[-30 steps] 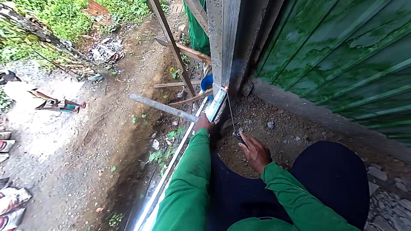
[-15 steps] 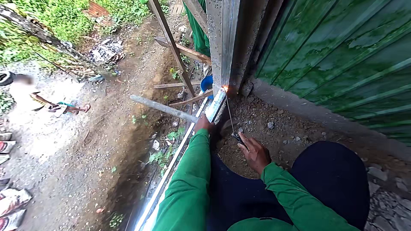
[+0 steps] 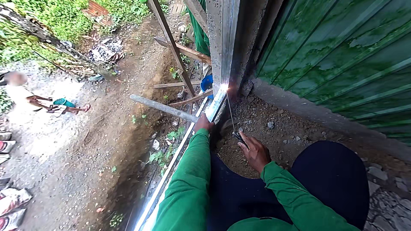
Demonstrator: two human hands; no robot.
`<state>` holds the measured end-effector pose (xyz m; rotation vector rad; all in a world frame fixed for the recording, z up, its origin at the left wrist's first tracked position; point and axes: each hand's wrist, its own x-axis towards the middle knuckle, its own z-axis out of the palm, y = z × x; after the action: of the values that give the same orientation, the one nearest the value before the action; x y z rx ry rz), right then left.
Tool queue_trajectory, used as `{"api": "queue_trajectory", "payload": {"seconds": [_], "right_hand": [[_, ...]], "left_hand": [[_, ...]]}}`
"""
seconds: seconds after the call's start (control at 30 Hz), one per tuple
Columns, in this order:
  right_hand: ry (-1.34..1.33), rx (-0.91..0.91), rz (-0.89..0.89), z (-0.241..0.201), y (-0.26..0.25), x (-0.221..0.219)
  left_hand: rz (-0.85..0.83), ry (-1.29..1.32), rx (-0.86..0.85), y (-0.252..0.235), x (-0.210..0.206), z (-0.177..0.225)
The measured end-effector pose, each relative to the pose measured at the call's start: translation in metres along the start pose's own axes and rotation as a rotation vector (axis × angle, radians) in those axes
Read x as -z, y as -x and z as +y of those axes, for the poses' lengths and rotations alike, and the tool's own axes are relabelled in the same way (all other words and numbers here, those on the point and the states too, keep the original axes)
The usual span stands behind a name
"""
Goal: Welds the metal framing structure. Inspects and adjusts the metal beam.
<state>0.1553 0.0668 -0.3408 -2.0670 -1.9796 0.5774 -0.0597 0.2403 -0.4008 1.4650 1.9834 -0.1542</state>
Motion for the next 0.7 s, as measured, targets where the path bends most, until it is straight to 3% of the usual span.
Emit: {"api": "queue_trajectory", "payload": {"seconds": [0.2,0.7], "right_hand": [[-0.040,0.084,0.037,-0.0032,0.0047,0.0004],[-0.048,-0.002,0.018,0.0003,0.0010,-0.0002]], "left_hand": [[0.010,0.050,-0.031,0.0019,0.0007,-0.0023],[0.005,0.016,-0.008,0.0015,0.0004,-0.0008]]}}
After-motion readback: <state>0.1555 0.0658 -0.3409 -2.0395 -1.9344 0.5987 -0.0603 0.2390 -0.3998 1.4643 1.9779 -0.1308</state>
